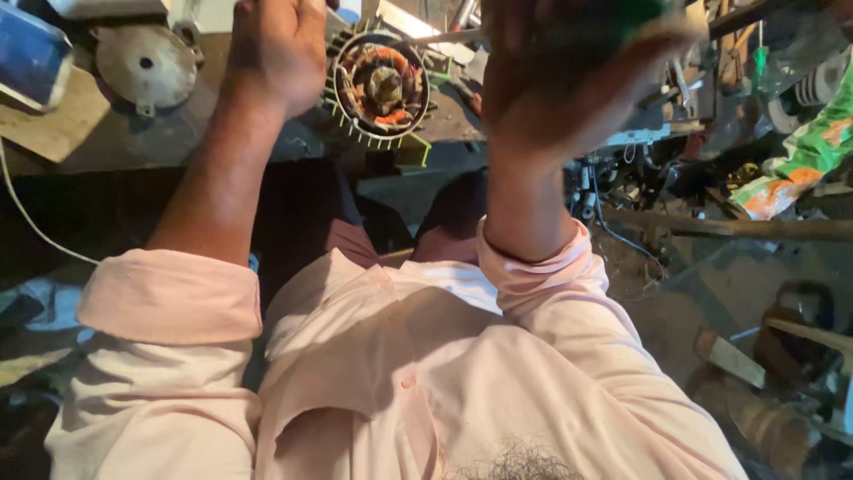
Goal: The person sits at a cluttered workbench and wipes a round metal motor end cover with a cloth, turning it to clean different sides. They then handle a green motor housing and a motor stator, and near the end drink from a green plastic bottle.
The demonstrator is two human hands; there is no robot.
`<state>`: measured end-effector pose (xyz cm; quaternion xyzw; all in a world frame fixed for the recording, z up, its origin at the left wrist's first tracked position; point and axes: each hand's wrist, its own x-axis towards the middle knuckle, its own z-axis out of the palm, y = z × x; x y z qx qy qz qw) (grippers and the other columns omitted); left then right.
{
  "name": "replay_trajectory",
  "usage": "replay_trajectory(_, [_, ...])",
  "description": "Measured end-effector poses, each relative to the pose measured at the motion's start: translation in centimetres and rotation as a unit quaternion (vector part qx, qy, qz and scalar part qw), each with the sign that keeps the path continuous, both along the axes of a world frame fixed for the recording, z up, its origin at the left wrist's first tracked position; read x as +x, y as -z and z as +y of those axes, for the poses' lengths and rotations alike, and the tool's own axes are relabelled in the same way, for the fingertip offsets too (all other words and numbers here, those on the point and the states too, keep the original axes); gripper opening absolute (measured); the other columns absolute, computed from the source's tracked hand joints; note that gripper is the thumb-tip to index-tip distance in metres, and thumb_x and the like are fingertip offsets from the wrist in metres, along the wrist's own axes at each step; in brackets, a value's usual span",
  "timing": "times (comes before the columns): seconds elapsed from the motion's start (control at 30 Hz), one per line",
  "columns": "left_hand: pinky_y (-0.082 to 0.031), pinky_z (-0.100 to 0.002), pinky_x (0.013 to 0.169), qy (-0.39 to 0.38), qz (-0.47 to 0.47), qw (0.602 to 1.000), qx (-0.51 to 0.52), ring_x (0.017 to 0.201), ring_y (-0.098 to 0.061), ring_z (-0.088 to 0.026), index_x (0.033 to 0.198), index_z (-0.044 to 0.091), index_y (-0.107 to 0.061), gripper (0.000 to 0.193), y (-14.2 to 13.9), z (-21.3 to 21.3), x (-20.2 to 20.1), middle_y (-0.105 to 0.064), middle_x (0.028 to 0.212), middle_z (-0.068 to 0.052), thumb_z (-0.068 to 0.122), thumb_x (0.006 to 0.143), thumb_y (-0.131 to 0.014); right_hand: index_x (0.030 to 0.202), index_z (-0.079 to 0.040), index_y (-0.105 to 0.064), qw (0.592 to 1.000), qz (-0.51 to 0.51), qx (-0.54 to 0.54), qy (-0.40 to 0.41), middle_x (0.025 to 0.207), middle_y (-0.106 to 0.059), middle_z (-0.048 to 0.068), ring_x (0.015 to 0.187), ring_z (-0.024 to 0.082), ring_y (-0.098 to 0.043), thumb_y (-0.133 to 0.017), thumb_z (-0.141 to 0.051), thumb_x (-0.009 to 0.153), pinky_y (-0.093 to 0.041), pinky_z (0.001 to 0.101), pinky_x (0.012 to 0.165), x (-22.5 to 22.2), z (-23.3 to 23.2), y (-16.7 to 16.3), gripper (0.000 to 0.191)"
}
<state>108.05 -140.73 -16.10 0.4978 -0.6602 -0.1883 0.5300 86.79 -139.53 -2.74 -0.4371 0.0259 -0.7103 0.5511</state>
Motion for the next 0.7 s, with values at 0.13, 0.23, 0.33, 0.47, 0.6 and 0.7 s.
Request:
replay_trajectory(0.13, [-0.056, -0.045, 0.072, -0.008, 0.021, 0.996, 0.084, 0.086, -0.074, -0.036, 0.106, 0.001, -0.067, 0.019, -0.9, 0.1, -0.3, -0.073, 0.09, -0.019, 0.012, 0.108, -0.052, 0.121, -0.016, -0.057, 0.997, 0.014, 0.059, 0.039, 0.099, -0.065, 0.005, 0.078, 0.022, -0.057, -0.048, -0.047, 0.106, -0.047, 0.0388, 0.067, -1.9, -3.0, 3.4, 0.036])
replay_trajectory(0.23, [-0.056, -0.044, 0.071, -0.008, 0.009, 0.997, 0.071, 0.085, -0.074, -0.036, 0.106, 0.001, -0.068, 0.02, -1.1, 0.1, -0.3, -0.073, 0.09, -0.018, 0.012, 0.11, -0.051, 0.118, -0.013, -0.056, 0.997, -0.007, 0.07, 0.036, 0.099, -0.065, 0.004, 0.081, 0.02, -0.059, -0.051, -0.035, 0.109, -0.048, 0.0371, 0.069, -1.8, -4.2, 6.6, 0.025])
replay_trajectory(0.33, [-0.05, -0.045, 0.064, -0.018, -0.003, 0.996, 0.082, 0.076, -0.07, -0.036, 0.102, 0.0, -0.066, 0.024, -0.8, 0.0, -0.2, -0.069, 0.083, -0.019, 0.015, 0.114, -0.051, 0.114, -0.009, -0.058, 1.0, -0.015, 0.012, 0.01, 0.091, -0.063, 0.002, 0.078, 0.014, -0.057, -0.056, -0.024, 0.115, -0.047, 0.0315, 0.069, -0.6, -5.8, 9.0, 0.015])
replay_trajectory(0.47, [-0.041, -0.045, 0.056, -0.01, 0.018, 0.99, 0.141, 0.061, -0.062, -0.031, 0.093, -0.002, -0.057, 0.03, -0.2, 0.1, 0.0, -0.06, 0.07, -0.017, 0.017, 0.115, -0.051, 0.108, -0.009, -0.059, 1.0, 0.017, 0.011, -0.005, 0.087, -0.061, 0.003, 0.077, 0.014, -0.053, -0.061, -0.024, 0.109, -0.045, 0.032, 0.073, -1.2, -5.6, 9.4, 0.016])
replay_trajectory(0.6, [-0.043, -0.04, 0.057, -0.017, -0.019, 0.997, 0.073, 0.065, -0.061, -0.026, 0.09, -0.003, -0.056, 0.03, 0.1, 0.3, 0.0, -0.061, 0.074, -0.015, 0.013, 0.114, -0.05, 0.096, -0.014, -0.061, 0.998, 0.05, 0.002, -0.046, 0.075, -0.055, 0.004, 0.065, 0.02, -0.045, -0.05, -0.048, 0.109, -0.036, 0.0353, 0.064, -5.9, -4.9, 5.4, 0.038])
replay_trajectory(0.7, [-0.042, -0.042, 0.055, -0.01, 0.006, 0.99, 0.138, 0.06, -0.06, -0.027, 0.091, -0.003, -0.056, 0.035, -0.1, 0.3, 0.1, -0.059, 0.069, -0.014, 0.018, 0.119, -0.053, 0.094, -0.012, -0.062, 0.995, 0.073, 0.056, -0.029, 0.074, -0.053, 0.007, 0.058, 0.021, -0.042, -0.04, -0.064, 0.108, -0.032, 0.0363, 0.058, -7.1, -2.7, 3.7, 0.058])
